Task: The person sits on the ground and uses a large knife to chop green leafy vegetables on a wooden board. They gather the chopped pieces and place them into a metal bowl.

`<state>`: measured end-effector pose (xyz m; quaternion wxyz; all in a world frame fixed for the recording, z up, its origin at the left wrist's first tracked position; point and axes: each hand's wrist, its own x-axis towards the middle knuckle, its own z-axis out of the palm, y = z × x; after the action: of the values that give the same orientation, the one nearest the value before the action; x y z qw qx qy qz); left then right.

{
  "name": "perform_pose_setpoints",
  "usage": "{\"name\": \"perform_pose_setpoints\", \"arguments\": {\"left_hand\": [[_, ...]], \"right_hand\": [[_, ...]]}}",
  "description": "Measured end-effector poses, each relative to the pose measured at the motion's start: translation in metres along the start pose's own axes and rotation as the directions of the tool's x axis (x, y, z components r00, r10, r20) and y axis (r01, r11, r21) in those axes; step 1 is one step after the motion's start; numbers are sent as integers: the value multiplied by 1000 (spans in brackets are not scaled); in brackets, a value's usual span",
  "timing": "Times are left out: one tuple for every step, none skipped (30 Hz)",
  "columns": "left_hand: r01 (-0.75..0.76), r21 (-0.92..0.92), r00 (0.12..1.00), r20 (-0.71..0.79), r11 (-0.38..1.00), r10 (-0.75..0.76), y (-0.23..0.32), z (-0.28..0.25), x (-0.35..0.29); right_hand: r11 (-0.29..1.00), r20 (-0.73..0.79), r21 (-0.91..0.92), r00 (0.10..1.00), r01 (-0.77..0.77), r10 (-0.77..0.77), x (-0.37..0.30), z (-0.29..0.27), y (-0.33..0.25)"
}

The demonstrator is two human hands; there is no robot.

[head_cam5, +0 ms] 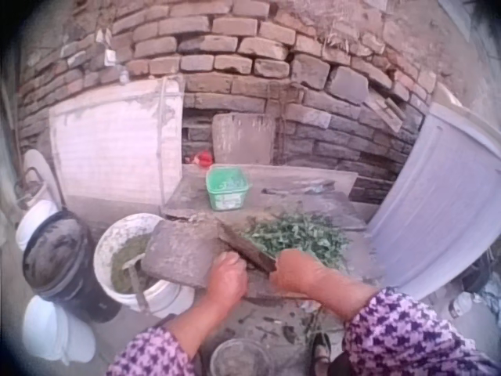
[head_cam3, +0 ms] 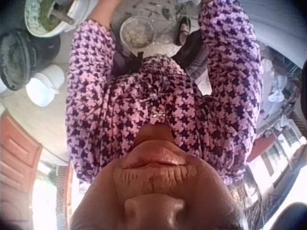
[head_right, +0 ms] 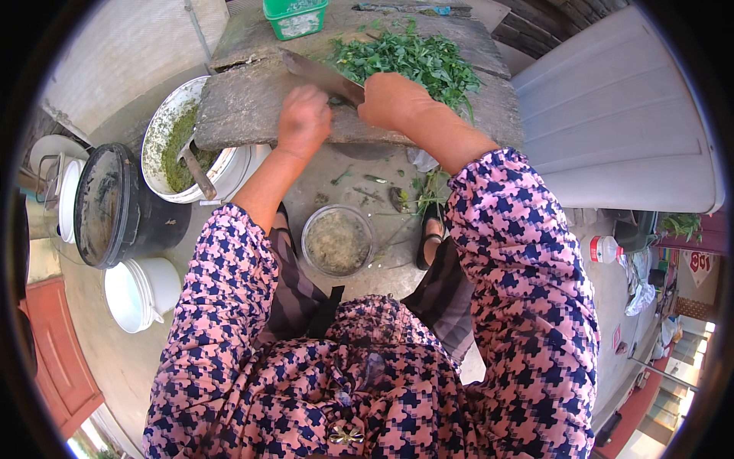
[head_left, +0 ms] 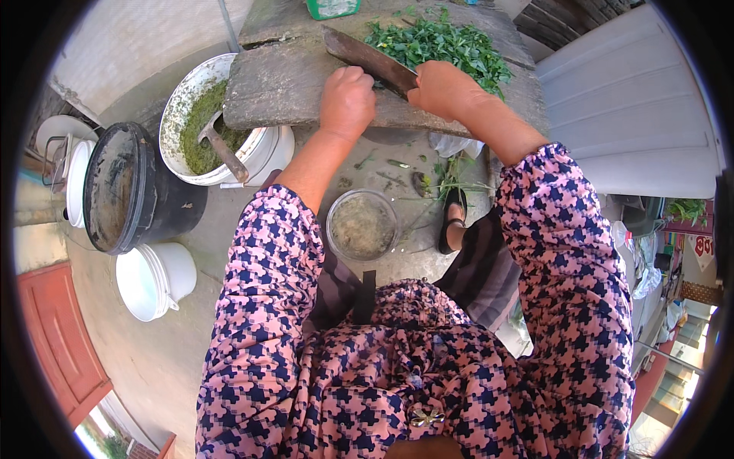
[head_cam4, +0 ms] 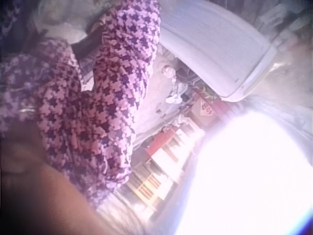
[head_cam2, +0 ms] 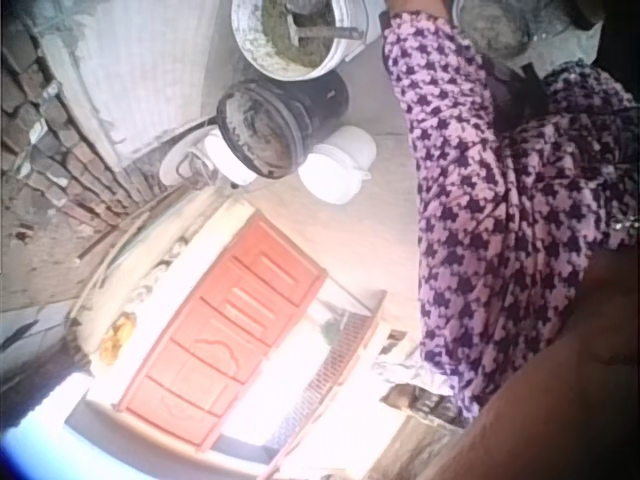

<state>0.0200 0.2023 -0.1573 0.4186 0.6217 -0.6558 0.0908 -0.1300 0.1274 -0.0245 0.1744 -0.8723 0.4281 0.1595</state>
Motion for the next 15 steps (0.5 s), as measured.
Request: {"name": "perform_pose_setpoints", "arguments": {"left_hand": [[0,12,1000,-8,1000,0,-1,0,-2],[0,22,1000,-16,1000,0,-1,1,-5],[5,36,1000,-22,999,-4,-2,0,-7],[0,32,999,-37,999,1,-2,1,-6],[-4,28,999,-52,1000,6,-2,2,-5],[-5,29,998,-68,1000,7,-3,2,-5],[-2,31,998,-65,1000,4,-3,3,-5],[1,33,998,-61,999,1,-3,2,-6],[0,32,999,-55,999,2,-3,3,-6],[3,33,999,-54,999,-1,-3,3,-6],[7,36,999,-54,999,-5,-3,3,-6],[11,37,999,-52,999,-9,-2,4,-6],[9,42,999,-47,999,-7,0,4,-6],[7,46,999,-42,999,-5,2,5,-6],[9,58,999,-36,998,-7,1,4,-7]], "right_hand": [[1000,0,22,1000,0,0,1,2,1],[999,1,43,1000,-1,1,1,4,3],[1000,21,-7,1000,16,-16,-1,8,6],[1000,16,-30,1000,10,-9,-7,9,11],[999,11,-52,1000,4,-3,-17,10,16],[997,8,-75,1000,4,-4,-23,11,21],[1000,-6,-21,1000,10,-10,-30,11,31],[999,-20,33,1000,18,-17,-35,13,41],[996,-37,91,999,21,-18,-39,13,45],[988,-4,148,999,-44,45,-40,12,46],[973,33,202,994,-109,105,-40,9,44],[951,73,254,984,-176,163,-40,7,44],[914,64,352,980,-200,190,-38,11,48],[867,56,446,974,-220,218,-34,19,54],[812,54,537,970,-229,237,-31,21,53]]}}
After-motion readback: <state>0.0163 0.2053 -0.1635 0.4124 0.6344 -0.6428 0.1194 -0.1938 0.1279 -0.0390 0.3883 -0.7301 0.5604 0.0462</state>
